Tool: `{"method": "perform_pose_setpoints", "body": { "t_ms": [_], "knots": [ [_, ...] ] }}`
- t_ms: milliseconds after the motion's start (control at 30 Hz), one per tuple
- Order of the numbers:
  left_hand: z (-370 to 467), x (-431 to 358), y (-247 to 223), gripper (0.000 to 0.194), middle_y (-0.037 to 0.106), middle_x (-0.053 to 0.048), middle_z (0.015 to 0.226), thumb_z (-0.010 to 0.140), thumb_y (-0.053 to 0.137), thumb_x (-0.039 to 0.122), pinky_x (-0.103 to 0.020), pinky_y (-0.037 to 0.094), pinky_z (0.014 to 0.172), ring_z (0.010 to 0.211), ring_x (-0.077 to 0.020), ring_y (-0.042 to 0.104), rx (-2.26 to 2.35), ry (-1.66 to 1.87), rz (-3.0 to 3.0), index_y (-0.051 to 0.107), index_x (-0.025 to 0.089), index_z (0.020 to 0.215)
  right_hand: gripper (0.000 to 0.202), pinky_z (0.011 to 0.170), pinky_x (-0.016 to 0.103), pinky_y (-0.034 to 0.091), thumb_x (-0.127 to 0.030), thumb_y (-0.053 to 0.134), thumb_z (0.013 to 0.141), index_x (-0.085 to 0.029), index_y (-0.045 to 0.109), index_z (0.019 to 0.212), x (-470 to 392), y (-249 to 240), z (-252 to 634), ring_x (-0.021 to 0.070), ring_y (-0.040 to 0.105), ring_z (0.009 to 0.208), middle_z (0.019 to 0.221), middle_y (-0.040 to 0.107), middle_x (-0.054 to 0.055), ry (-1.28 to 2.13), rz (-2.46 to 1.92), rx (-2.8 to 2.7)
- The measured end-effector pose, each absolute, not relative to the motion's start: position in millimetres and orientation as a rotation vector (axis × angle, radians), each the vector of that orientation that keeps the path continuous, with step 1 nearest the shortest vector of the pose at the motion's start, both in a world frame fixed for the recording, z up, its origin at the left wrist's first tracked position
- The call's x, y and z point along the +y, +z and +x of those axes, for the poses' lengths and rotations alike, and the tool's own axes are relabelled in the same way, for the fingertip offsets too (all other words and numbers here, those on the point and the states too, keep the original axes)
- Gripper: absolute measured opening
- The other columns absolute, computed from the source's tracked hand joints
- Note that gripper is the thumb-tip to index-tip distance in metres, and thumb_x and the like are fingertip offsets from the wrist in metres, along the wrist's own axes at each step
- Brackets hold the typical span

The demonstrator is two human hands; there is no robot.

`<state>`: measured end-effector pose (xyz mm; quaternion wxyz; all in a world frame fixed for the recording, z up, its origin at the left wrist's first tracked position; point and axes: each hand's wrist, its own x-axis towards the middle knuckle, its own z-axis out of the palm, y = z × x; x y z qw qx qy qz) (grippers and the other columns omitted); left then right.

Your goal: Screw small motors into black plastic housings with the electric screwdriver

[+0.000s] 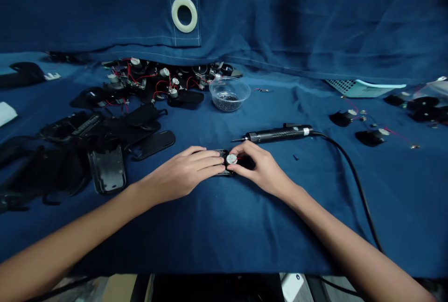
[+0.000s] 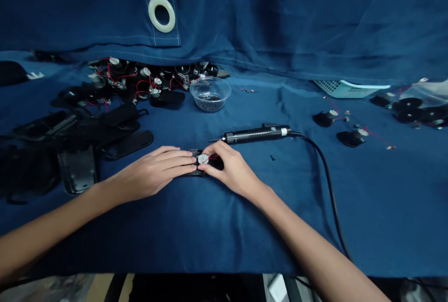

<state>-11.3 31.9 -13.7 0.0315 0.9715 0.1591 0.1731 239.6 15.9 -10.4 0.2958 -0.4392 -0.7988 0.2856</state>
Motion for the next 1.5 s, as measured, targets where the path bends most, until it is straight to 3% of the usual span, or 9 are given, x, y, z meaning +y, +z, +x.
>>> {"method": "perform_pose_setpoints", "body": {
  "t_ms": [400, 567, 800, 967, 1067, 1233, 1300, 1367, 1500],
  "knots": [
    [-13, 33, -9, 0.038, 0.060, -0.001, 0.132, 0.097, 0.041, 0.006, -0.036, 0.034, 0.113, 0.129, -0.0135, 0.048, 0.542, 0.545, 2.849, 0.052, 0.018, 0.131, 0.019, 0.080, 0.029, 0.051, -0.034, 0.061, 0.090, -0.021, 0.057, 0.102, 19, -10, 243, 0.0153, 0.061, 0.088, 0.098, 0.062, 0.004, 0.736, -1.209, -2.189],
    [-12, 33, -8, 0.036, 0.060, 0.000, 0.132, 0.098, 0.042, 0.007, -0.034, 0.034, 0.114, 0.129, -0.0127, 0.048, 0.552, 0.543, 2.852, 0.054, 0.019, 0.129, 0.076, 0.101, 0.038, 0.049, -0.053, 0.071, 0.076, -0.027, 0.039, 0.140, 21, -10, 248, 0.0225, 0.055, 0.119, 0.133, 0.052, 0.007, 0.873, -1.210, -2.258],
    [-12, 33, -5, 0.040, 0.058, -0.001, 0.135, 0.096, 0.042, 0.006, -0.034, 0.033, 0.114, 0.130, -0.0141, 0.047, 0.576, 0.467, 2.845, 0.051, 0.020, 0.132, 0.061, 0.101, 0.038, 0.049, -0.053, 0.064, 0.083, -0.026, 0.047, 0.135, 22, -8, 245, 0.0225, 0.055, 0.120, 0.130, 0.055, 0.007, 0.846, -1.198, -2.326],
    [-11, 35, 11, 0.034, 0.059, -0.004, 0.130, 0.096, 0.052, 0.025, -0.038, 0.034, 0.112, 0.125, -0.0182, 0.049, 0.625, 0.489, 2.737, 0.053, 0.021, 0.129, 0.063, 0.102, 0.038, 0.047, -0.054, 0.067, 0.080, -0.025, 0.050, 0.133, 24, -7, 246, 0.0220, 0.054, 0.121, 0.129, 0.056, 0.007, 0.853, -1.196, -2.329],
    [-5, 43, 22, 0.034, 0.056, -0.004, 0.128, 0.097, 0.049, 0.024, -0.036, 0.041, 0.102, 0.117, -0.0182, 0.052, 0.705, 0.459, 2.671, 0.053, 0.027, 0.130, 0.062, 0.103, 0.039, 0.046, -0.054, 0.067, 0.079, -0.025, 0.051, 0.131, 24, -6, 244, 0.0221, 0.055, 0.121, 0.129, 0.058, 0.007, 0.863, -1.172, -2.323],
    [15, 62, 33, 0.040, 0.054, -0.004, 0.125, 0.097, 0.048, 0.017, -0.031, 0.042, 0.097, 0.111, -0.0175, 0.051, 0.534, 0.278, 2.667, 0.053, 0.033, 0.134, 0.098, 0.106, 0.047, 0.043, -0.056, 0.079, 0.064, -0.025, 0.035, 0.146, 22, 4, 250, 0.0275, 0.050, 0.129, 0.141, 0.050, 0.011, 0.891, -1.237, -2.212],
    [22, 68, 34, 0.039, 0.056, -0.004, 0.119, 0.096, 0.047, 0.016, -0.030, 0.042, 0.094, 0.107, -0.0171, 0.052, 0.501, 0.213, 2.722, 0.057, 0.034, 0.129, 0.089, 0.106, 0.046, 0.043, -0.053, 0.080, 0.064, -0.023, 0.043, 0.139, 22, 13, 260, 0.0268, 0.052, 0.127, 0.139, 0.052, 0.010, 0.871, -1.278, -2.065],
    [25, 71, 36, 0.035, 0.058, -0.003, 0.110, 0.096, 0.048, 0.017, -0.028, 0.042, 0.089, 0.100, -0.0164, 0.053, 0.498, 0.172, 2.787, 0.060, 0.033, 0.125, 0.060, 0.101, 0.043, 0.048, -0.050, 0.075, 0.073, -0.020, 0.057, 0.122, 24, 21, 272, 0.0237, 0.060, 0.113, 0.122, 0.062, 0.009, 0.820, -1.408, -1.840],
    [19, 68, 42, 0.027, 0.056, -0.002, 0.100, 0.094, 0.053, 0.021, -0.024, 0.041, 0.071, 0.084, -0.0144, 0.056, 0.590, 0.097, 2.939, 0.062, 0.028, 0.118, 0.025, 0.061, 0.026, 0.053, -0.041, 0.066, 0.084, -0.016, 0.061, 0.085, 30, 25, 293, 0.0129, 0.062, 0.065, 0.082, 0.067, 0.006, 0.976, -1.795, -1.272]
  ]
}}
